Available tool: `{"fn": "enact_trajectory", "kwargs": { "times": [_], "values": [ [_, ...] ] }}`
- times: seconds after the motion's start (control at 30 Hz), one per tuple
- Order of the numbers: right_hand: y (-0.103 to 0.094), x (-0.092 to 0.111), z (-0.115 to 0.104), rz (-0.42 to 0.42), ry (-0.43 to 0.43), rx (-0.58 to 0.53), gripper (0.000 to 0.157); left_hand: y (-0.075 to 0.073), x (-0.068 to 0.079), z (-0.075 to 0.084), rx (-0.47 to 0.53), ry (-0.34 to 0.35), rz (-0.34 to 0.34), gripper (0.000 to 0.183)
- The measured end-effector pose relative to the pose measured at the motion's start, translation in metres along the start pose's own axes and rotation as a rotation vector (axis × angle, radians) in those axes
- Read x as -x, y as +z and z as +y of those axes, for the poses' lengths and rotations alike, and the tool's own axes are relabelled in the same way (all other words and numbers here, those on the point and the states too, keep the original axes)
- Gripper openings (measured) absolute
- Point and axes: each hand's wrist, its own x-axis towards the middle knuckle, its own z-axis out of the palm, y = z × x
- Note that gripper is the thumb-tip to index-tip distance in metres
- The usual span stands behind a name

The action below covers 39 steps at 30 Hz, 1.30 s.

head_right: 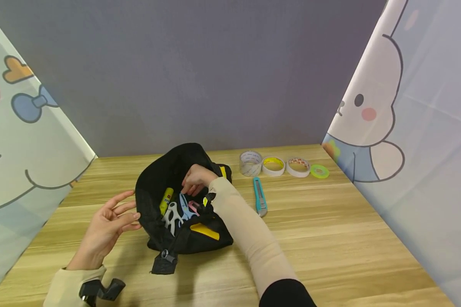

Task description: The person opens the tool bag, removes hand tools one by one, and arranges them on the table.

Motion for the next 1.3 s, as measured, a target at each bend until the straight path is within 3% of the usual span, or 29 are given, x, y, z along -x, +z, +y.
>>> {"fn": "enact_trajectory", "kwargs": {
  "times": [0.4, 0.63, 0.93, 1.3],
  "values": [
    [0.009, -0.007, 0.030, -0.021, 0.166, 0.203, 0.011, -0.001, -0.001, 0.000, -0.003, -0.008, 0.013, 0.056],
    [0.014, -0.009, 0.033, -0.027, 0.216, 0.270, 0.008, -0.002, -0.001, 0.000, 0.008, -0.006, 0.012, 0.056],
    [0.012, 0.000, 0.029, -0.035, 0.171, 0.245, 0.008, -0.001, 0.001, 0.000, 0.006, -0.030, 0.020, 0.055],
    [-0.001, 0.010, 0.001, 0.059, -0.013, 0.163, 0.007, 0.000, -0.001, 0.001, -0.003, -0.022, 0.026, 0.055]
  ]
}}
